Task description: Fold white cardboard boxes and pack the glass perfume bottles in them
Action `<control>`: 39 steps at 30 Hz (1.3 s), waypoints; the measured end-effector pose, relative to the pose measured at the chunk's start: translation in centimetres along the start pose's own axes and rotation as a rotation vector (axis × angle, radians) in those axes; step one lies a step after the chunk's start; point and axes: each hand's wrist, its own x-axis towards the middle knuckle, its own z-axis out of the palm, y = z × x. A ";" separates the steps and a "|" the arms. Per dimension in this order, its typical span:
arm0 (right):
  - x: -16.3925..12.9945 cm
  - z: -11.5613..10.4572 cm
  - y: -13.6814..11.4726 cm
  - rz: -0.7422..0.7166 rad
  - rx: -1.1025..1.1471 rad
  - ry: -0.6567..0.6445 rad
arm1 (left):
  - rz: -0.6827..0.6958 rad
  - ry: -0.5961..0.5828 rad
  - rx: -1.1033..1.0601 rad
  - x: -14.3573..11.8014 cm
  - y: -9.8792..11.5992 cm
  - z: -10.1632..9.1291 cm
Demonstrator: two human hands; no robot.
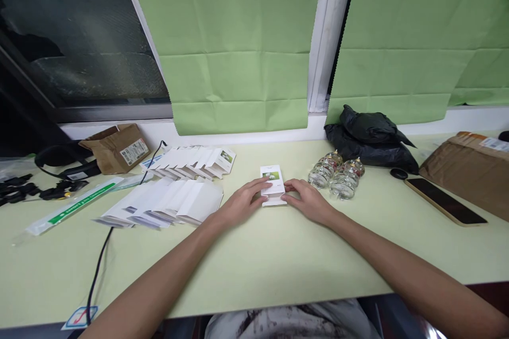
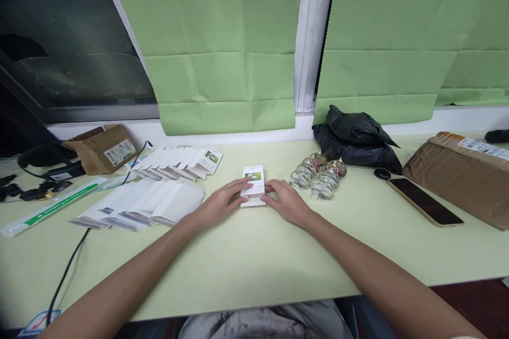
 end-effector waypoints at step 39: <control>0.0 -0.1 -0.2 0.003 0.011 0.000 | 0.016 0.023 0.005 0.0 0.2 0.0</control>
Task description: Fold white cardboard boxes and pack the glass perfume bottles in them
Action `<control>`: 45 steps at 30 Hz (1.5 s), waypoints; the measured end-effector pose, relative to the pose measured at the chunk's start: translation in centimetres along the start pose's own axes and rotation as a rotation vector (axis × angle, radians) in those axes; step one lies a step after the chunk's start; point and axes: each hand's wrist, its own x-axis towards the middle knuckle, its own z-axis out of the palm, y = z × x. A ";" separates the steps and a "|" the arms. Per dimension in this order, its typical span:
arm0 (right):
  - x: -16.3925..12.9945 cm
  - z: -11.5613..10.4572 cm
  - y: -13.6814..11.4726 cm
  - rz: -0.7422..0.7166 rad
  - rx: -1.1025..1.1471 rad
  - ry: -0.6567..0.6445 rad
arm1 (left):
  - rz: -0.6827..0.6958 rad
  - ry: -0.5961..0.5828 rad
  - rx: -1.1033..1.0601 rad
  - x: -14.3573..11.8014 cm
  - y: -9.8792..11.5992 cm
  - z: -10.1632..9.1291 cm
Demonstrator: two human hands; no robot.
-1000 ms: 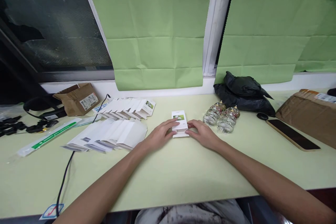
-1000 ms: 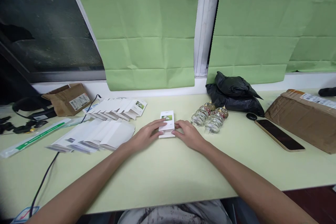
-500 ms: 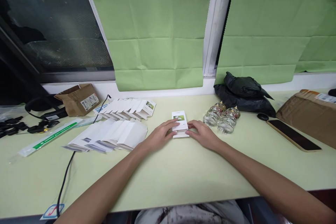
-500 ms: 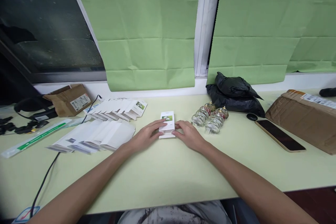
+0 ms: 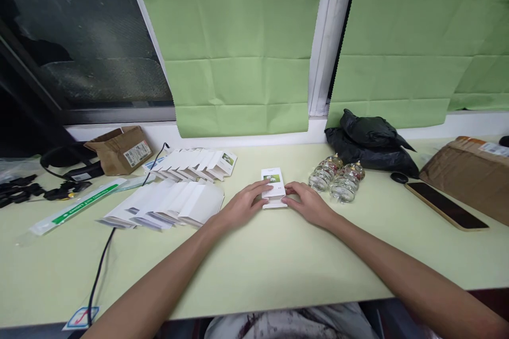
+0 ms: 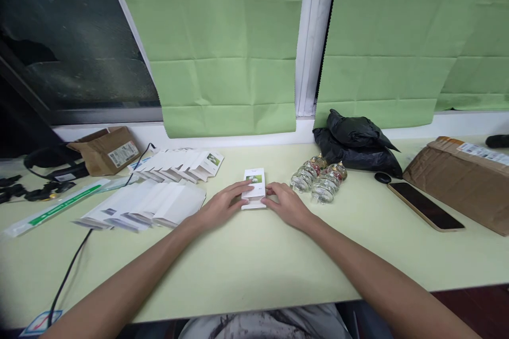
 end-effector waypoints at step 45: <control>0.0 0.2 0.3 -0.021 -0.004 0.001 | -0.012 -0.008 -0.003 -0.1 0.1 0.0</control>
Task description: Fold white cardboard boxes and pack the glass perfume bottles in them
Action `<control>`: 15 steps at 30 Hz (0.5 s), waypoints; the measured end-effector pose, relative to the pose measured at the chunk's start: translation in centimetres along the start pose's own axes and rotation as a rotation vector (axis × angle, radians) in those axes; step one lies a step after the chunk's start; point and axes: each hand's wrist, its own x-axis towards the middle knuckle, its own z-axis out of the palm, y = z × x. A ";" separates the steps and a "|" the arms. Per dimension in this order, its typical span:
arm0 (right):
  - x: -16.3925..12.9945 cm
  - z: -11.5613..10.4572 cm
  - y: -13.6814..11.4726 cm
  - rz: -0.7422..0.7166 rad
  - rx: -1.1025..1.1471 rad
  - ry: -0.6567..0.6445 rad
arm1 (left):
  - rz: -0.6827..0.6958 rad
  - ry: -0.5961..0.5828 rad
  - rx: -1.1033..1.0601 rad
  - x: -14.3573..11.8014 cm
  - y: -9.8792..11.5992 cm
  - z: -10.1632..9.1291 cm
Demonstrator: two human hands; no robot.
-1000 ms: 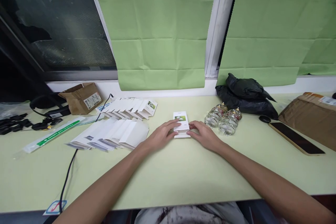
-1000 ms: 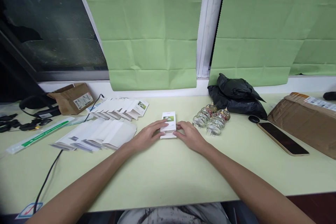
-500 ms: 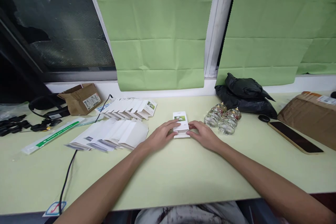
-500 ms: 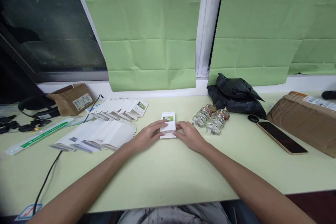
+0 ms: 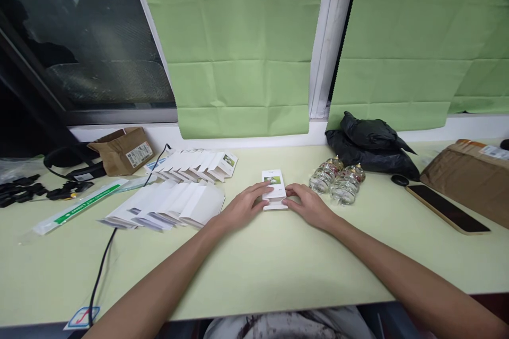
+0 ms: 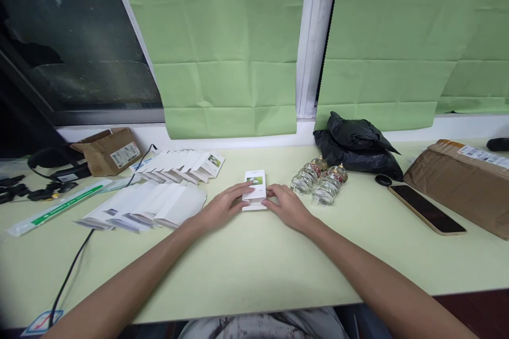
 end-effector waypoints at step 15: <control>0.0 -0.2 -0.4 0.006 -0.008 0.004 | -0.021 -0.014 0.010 0.0 0.1 0.0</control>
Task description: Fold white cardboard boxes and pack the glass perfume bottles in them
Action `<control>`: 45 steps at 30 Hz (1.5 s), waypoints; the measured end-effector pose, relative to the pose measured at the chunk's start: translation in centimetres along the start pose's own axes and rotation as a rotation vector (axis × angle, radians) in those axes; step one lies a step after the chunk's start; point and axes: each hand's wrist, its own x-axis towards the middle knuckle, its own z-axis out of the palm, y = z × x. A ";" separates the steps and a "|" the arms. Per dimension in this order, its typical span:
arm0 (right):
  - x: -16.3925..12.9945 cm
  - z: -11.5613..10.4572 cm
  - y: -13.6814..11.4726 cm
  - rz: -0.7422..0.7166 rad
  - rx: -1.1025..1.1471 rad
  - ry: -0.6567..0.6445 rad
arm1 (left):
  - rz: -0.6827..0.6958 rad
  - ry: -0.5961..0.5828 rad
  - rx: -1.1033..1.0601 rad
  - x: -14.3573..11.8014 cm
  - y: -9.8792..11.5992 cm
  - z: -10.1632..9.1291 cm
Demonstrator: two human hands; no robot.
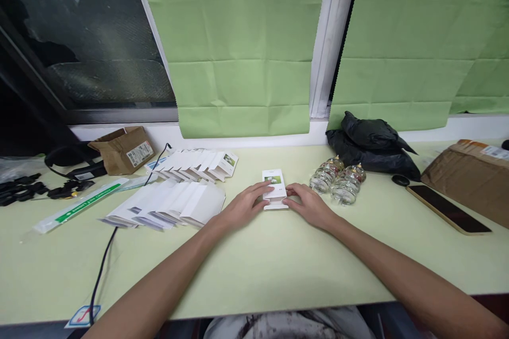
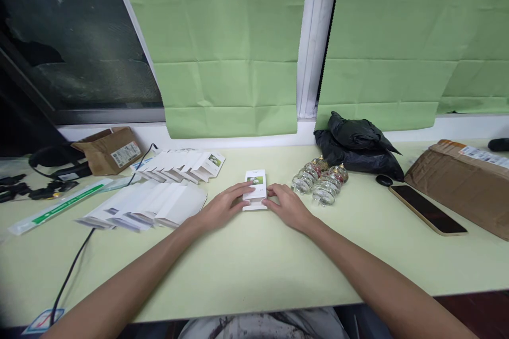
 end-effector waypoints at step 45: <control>-0.6 -1.0 -0.6 0.024 0.170 0.010 | 0.030 -0.043 -0.124 -0.2 0.9 -0.4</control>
